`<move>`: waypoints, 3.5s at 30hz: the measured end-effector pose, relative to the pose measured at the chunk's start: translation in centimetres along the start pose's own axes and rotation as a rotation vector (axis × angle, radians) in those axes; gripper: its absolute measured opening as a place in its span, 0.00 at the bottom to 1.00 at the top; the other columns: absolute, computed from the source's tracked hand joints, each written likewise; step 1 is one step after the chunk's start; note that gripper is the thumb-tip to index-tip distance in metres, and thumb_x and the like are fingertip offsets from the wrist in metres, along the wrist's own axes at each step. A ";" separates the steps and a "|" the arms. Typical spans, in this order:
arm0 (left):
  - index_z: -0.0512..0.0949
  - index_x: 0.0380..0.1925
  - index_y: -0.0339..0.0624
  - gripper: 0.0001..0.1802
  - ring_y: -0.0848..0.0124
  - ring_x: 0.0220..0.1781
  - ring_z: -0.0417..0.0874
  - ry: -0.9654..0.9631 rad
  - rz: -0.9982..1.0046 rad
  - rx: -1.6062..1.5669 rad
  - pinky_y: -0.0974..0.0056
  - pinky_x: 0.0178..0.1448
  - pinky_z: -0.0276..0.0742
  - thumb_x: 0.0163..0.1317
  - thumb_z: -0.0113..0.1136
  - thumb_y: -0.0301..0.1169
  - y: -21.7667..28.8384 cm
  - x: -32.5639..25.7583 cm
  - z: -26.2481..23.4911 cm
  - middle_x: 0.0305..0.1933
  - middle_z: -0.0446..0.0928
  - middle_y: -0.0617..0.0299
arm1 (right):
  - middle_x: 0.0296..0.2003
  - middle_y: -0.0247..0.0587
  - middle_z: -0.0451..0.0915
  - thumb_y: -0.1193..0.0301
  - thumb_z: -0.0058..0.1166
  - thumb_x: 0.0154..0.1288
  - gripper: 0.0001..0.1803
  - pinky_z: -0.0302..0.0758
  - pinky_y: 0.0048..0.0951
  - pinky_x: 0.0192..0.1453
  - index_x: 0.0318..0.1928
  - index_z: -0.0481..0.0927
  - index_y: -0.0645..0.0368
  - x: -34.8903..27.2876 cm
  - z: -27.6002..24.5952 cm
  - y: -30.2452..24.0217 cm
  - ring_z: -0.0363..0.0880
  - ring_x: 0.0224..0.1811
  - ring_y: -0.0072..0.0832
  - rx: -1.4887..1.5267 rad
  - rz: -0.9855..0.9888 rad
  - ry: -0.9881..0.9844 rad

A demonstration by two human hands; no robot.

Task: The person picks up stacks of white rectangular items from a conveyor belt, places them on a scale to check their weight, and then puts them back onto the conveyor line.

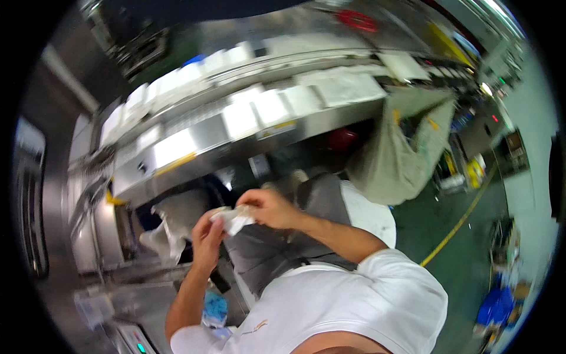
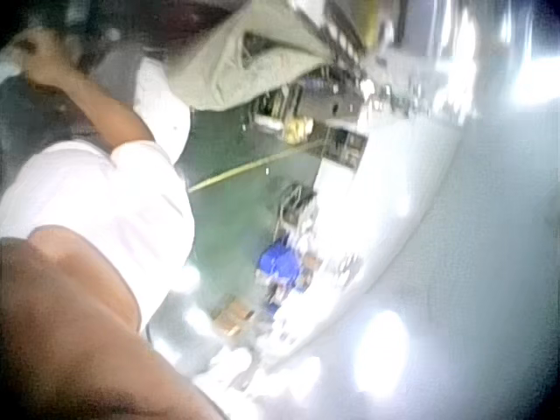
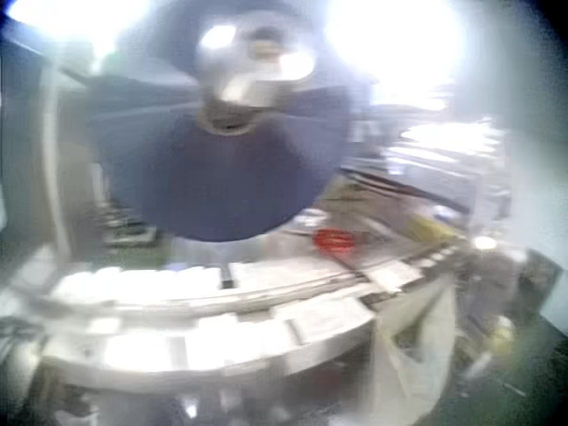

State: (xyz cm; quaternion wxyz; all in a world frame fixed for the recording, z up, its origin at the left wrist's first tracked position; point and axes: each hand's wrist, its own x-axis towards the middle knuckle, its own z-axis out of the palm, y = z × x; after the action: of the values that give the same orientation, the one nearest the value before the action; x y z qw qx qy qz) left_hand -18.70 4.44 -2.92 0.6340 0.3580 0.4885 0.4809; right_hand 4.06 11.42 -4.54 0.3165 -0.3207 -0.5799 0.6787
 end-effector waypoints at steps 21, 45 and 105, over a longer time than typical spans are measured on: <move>0.84 0.54 0.37 0.20 0.86 0.34 0.72 0.124 0.212 0.223 0.77 0.35 0.63 0.80 0.56 0.43 -0.6 -0.9 0.0 0.39 0.80 0.72 | 0.41 0.34 0.84 0.68 0.65 0.73 0.12 0.79 0.23 0.48 0.48 0.83 0.64 0.0 1.7 1.3 0.79 0.43 0.15 -0.091 -0.138 -0.149; 0.78 0.58 0.35 0.19 0.76 0.48 0.83 0.013 0.265 0.183 0.71 0.52 0.79 0.68 0.67 0.23 -2.1 -1.4 -0.9 0.50 0.82 0.63 | 0.44 0.36 0.81 0.69 0.53 0.79 0.11 0.79 0.28 0.52 0.56 0.77 0.59 -1.5 4.4 0.8 0.80 0.47 0.22 -0.171 -0.177 0.177; 0.60 0.74 0.39 0.45 0.56 0.78 0.68 -0.207 0.218 0.100 0.52 0.81 0.60 0.72 0.58 0.60 -1.1 0.4 -0.1 0.75 0.68 0.45 | 0.31 0.60 0.83 0.69 0.53 0.77 0.10 0.79 0.47 0.38 0.49 0.78 0.63 -3.7 2.3 -4.7 0.86 0.35 0.55 -0.581 -0.505 0.170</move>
State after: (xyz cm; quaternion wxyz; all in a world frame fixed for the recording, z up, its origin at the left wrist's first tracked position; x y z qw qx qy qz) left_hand -18.51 4.55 -4.07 0.6063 0.4876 0.4021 0.4828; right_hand 4.73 7.69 0.62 0.4166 -0.2990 -0.7802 0.3582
